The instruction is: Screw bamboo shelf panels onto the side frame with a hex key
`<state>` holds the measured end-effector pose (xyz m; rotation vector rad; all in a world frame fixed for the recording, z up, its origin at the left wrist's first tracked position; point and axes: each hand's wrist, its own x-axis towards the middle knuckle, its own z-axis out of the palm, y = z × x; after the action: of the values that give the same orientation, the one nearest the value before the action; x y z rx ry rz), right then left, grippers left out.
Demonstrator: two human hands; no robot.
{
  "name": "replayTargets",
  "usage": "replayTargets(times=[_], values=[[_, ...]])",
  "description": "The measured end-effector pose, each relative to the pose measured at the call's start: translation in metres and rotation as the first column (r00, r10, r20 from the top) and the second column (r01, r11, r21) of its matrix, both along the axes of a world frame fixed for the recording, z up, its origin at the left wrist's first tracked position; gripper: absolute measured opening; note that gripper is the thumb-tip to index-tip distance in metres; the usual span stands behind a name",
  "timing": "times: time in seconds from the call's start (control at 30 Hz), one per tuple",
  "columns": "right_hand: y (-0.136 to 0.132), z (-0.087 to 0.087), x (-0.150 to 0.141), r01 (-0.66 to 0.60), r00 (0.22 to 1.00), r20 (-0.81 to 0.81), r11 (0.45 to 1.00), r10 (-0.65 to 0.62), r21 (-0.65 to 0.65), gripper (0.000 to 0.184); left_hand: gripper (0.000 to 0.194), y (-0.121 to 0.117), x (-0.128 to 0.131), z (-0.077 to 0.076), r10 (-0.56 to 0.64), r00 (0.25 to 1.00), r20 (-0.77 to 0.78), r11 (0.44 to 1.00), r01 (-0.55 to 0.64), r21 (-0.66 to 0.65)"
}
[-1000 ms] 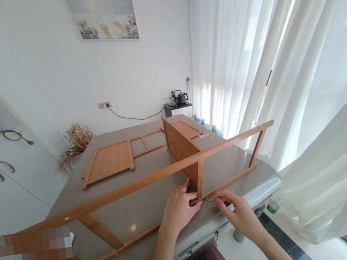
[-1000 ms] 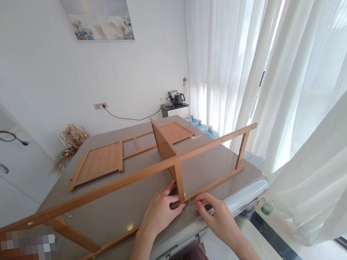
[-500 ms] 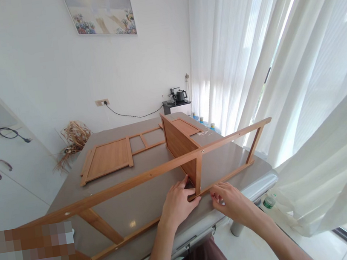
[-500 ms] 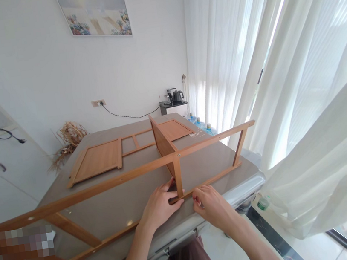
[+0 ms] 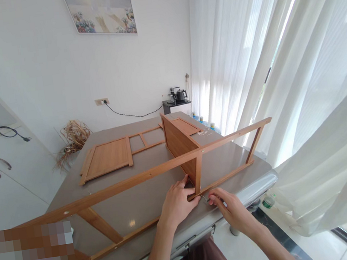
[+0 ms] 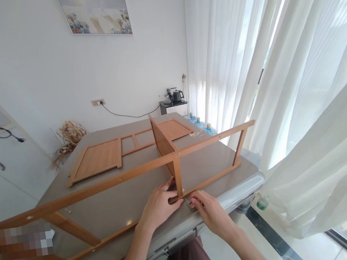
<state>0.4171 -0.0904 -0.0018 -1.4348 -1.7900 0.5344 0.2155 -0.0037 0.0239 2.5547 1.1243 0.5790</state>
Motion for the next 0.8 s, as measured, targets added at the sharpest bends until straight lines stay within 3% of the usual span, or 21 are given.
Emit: replayTargets(times=[0.2,0.57,0.8], values=[[0.006,-0.008,-0.005,0.012,0.997,-0.069,1.0,-0.014,-0.02,0.027,0.021,0.0,-0.001,0.001,-0.007,1.0,0.009,1.0,0.007,-0.01],[0.013,0.006,-0.011,0.004,0.998,-0.057,0.999,-0.007,-0.044,0.031,0.022,-0.001,0.0,0.002,-0.006,1.0,-0.005,1.0,0.006,-0.017],[0.012,0.002,-0.012,0.007,0.998,-0.058,0.999,-0.009,-0.037,0.033,0.023,-0.001,0.001,0.002,-0.002,1.0,-0.018,1.0,0.001,-0.024]])
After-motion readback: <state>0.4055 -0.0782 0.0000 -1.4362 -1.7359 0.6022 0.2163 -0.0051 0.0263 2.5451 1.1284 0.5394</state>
